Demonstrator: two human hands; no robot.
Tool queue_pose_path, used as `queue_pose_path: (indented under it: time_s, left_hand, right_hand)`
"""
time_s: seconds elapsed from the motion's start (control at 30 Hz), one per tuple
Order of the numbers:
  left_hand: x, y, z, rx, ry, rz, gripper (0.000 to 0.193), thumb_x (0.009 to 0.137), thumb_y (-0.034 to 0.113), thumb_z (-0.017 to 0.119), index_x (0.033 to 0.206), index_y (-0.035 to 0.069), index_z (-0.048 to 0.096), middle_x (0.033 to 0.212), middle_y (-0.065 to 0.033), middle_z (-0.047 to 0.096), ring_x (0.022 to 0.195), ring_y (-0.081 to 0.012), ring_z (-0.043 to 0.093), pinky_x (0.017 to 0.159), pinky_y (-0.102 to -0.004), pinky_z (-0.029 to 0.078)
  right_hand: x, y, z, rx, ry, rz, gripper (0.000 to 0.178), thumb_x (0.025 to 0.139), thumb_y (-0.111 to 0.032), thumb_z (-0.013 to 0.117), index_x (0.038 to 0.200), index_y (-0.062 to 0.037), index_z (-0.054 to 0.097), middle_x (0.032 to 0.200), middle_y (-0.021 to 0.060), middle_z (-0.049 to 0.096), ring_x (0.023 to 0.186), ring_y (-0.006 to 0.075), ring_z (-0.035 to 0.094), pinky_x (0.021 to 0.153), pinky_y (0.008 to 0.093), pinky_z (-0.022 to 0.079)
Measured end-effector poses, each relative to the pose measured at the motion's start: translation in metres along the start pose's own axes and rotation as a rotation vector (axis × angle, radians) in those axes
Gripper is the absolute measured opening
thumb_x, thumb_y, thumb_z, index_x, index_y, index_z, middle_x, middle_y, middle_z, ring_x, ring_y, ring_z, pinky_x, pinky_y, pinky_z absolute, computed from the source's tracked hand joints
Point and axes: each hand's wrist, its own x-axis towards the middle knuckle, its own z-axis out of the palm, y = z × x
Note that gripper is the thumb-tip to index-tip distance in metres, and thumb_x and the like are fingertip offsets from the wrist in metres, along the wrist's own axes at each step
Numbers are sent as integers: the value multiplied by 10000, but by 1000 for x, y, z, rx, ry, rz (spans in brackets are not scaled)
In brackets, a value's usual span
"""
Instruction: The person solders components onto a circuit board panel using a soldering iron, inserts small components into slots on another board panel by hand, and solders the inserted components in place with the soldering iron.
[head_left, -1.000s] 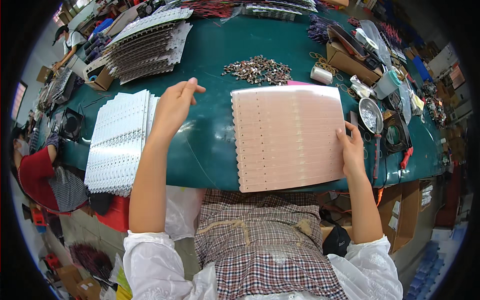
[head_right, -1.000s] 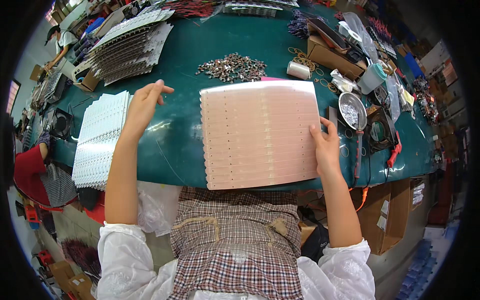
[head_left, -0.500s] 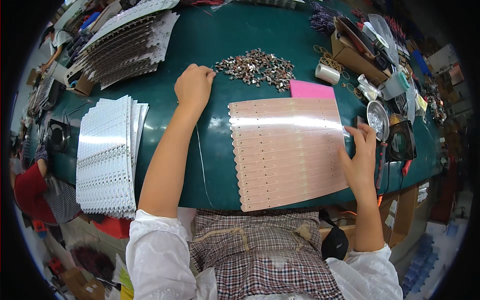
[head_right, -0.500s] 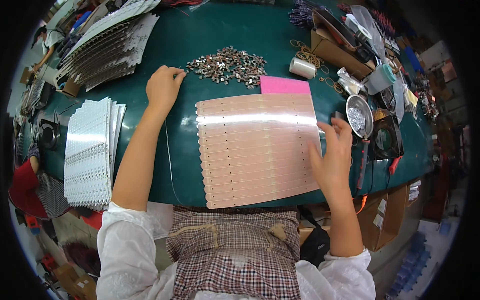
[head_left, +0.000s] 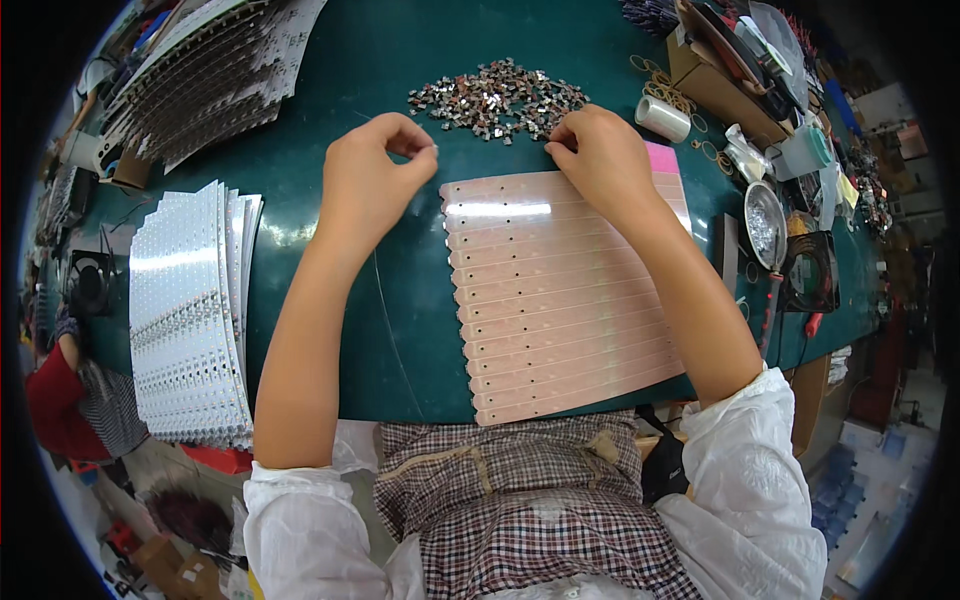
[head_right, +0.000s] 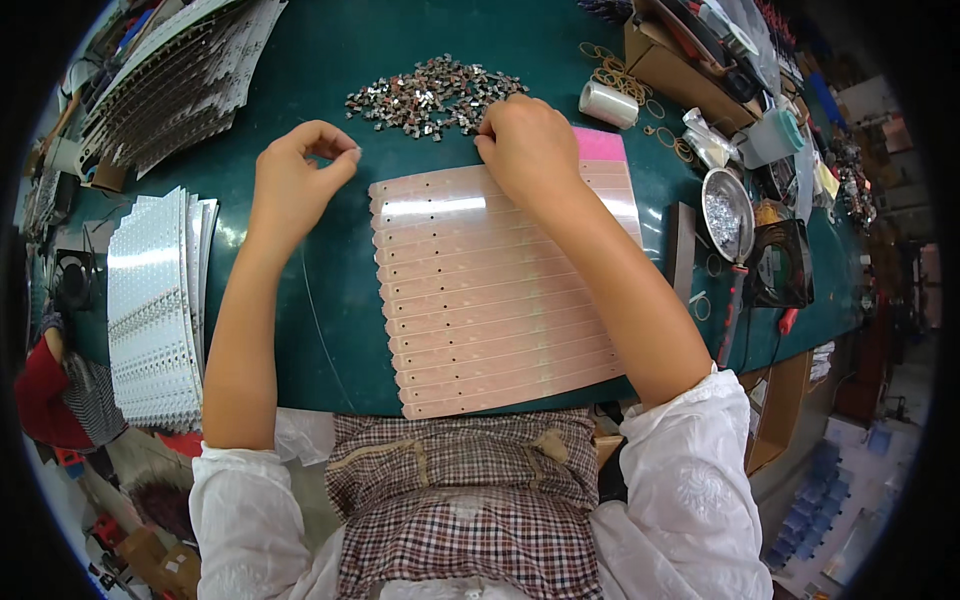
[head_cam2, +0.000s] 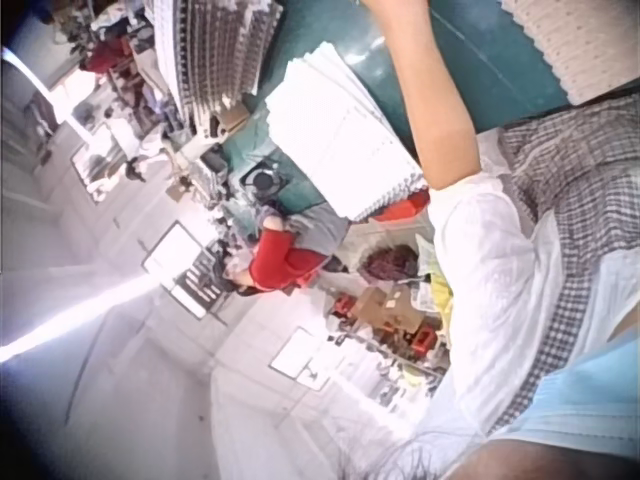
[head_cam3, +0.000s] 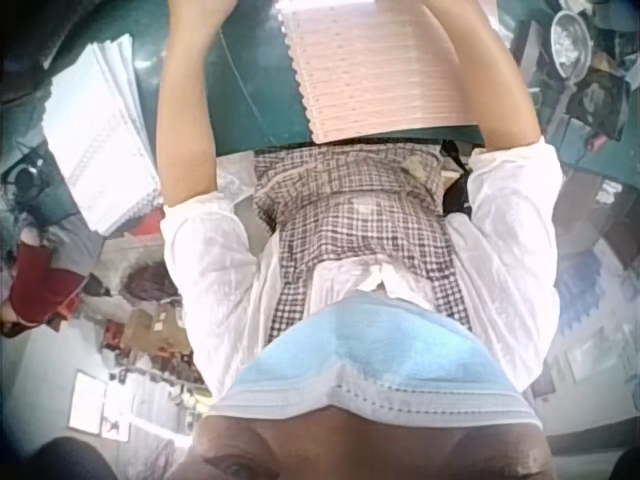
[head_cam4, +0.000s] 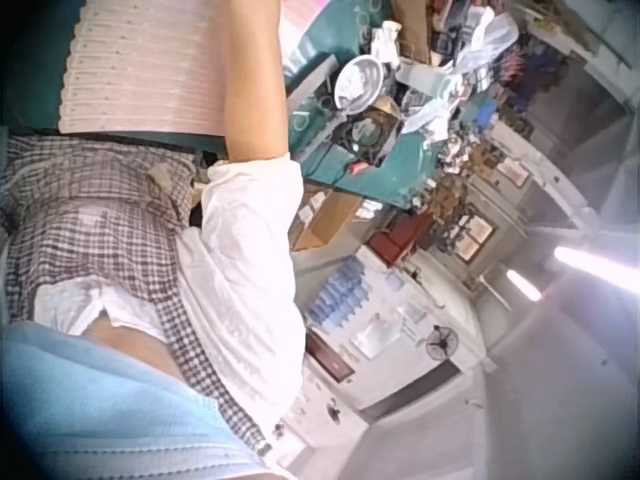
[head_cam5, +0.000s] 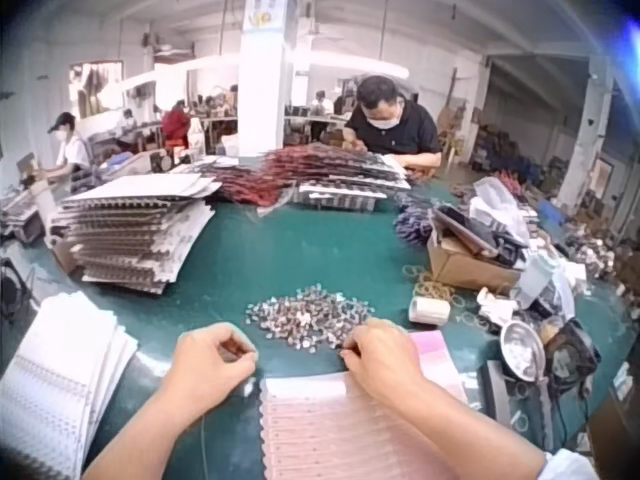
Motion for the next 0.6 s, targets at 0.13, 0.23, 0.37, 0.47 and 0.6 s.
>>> queue_pose_path:
  time_s: [0.13,0.23,0.37,0.47,0.6]
  left_hand:
    - [-11,7,10,-106,-122,38,137,818,144,727,902,36,738,816,-7,705,563,-30,420,520,-235,344]
    - [-15,13,17,-141,-209,17,140,850,135,703,929,22,731,843,-34,711,603,-75,502,559,-264,403]
    - [-14,20,31,52,-197,186,134,904,138,670,964,21,700,916,-84,694,778,-236,630,700,-350,490]
    - [-12,27,34,146,-223,197,127,921,146,655,959,28,686,943,-103,679,848,-300,651,758,-385,507]
    - [-6,23,41,219,-242,261,168,945,180,598,913,49,700,941,-135,689,881,-339,672,780,-437,529]
  right_hand:
    - [-2,-2,4,-78,-23,6,93,827,-127,724,868,-47,747,924,140,668,940,337,654,807,454,531]
    - [-6,-1,8,-87,27,-86,97,828,-126,717,871,-40,733,933,141,665,930,342,654,808,457,531]
    - [-11,5,15,-19,36,-51,94,822,-115,713,858,-28,708,933,144,659,910,343,654,791,451,533]
    - [-14,12,24,73,102,-62,90,807,-83,708,871,-25,681,919,141,652,876,342,651,763,443,530]
    - [-18,12,28,182,289,-129,107,784,-38,698,881,-31,654,865,124,644,782,304,650,699,406,527]
